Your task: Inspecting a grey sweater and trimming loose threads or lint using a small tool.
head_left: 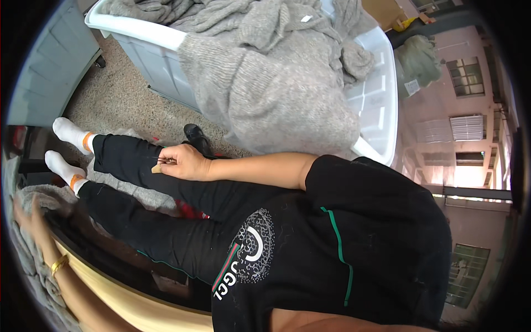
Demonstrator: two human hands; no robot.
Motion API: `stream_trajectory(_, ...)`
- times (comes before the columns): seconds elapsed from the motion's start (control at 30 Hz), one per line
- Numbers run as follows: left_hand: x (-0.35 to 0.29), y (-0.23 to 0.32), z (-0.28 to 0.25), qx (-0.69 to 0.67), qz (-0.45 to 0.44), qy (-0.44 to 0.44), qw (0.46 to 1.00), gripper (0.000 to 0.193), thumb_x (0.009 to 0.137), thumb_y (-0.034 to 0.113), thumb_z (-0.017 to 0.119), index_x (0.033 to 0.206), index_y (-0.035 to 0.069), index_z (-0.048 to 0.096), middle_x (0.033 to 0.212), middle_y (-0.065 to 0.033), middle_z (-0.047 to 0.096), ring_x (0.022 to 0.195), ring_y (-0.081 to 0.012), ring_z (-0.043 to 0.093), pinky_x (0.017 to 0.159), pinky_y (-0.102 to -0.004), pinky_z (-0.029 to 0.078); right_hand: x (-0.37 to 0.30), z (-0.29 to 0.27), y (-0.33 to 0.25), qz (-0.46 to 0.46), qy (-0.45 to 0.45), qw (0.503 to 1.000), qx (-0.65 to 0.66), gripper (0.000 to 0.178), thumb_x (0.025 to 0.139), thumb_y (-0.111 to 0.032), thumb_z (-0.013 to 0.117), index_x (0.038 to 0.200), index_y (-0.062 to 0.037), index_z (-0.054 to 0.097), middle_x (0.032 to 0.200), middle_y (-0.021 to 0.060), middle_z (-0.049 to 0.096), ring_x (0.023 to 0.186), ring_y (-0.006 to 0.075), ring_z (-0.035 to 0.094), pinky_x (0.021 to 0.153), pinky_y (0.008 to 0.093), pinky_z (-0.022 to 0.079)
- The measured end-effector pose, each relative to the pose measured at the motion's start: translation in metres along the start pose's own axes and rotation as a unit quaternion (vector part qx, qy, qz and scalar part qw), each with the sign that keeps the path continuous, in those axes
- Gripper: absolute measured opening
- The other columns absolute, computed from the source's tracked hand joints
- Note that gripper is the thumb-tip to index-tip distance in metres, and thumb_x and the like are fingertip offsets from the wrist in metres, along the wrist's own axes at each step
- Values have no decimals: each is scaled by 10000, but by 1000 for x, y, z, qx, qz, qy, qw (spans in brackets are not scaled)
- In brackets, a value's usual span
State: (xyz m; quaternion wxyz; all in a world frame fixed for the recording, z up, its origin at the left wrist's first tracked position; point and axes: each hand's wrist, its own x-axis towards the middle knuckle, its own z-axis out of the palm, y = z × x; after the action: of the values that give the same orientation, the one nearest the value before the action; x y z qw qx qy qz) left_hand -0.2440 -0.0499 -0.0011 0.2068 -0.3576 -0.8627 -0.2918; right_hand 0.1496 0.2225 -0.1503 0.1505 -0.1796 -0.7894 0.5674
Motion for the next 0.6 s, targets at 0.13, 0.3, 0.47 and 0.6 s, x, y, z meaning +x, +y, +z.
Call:
stream_trajectory(0.13,-34,214,89,-322,14,-252,913,651,891,105,767,1472,-5,495,1482,-171,512,1384,-268,490,1142,-394,393,-5,0,15,13,27,996,80,328,880,-314,787,801,-20,665,676,40,630,657,88,582,617,318,469)
stream_trajectory(0.3,-105,432,122,-430,80,-363,823,1118,725,356,929,1562,-50,309,1520,-304,388,1465,-370,362,1187,-453,341,-13,-9,32,-139,46,988,39,299,891,-317,770,860,-36,673,732,59,660,685,157,609,640,353,484)
stream_trajectory(0.47,-147,500,126,-427,9,-298,854,972,728,226,869,1523,9,354,1279,-269,598,1202,-320,589,1019,-445,481,-23,-7,22,-30,-11,999,7,383,819,-426,833,855,-77,679,671,69,655,598,207,624,579,393,470)
stream_trajectory(0.6,-142,501,116,-561,-30,-304,769,484,764,47,735,1225,-14,601,946,-119,732,764,-208,683,743,-331,549,-25,-10,20,-90,-34,995,-19,323,865,-396,772,881,-85,685,673,78,651,626,231,649,589,408,475)
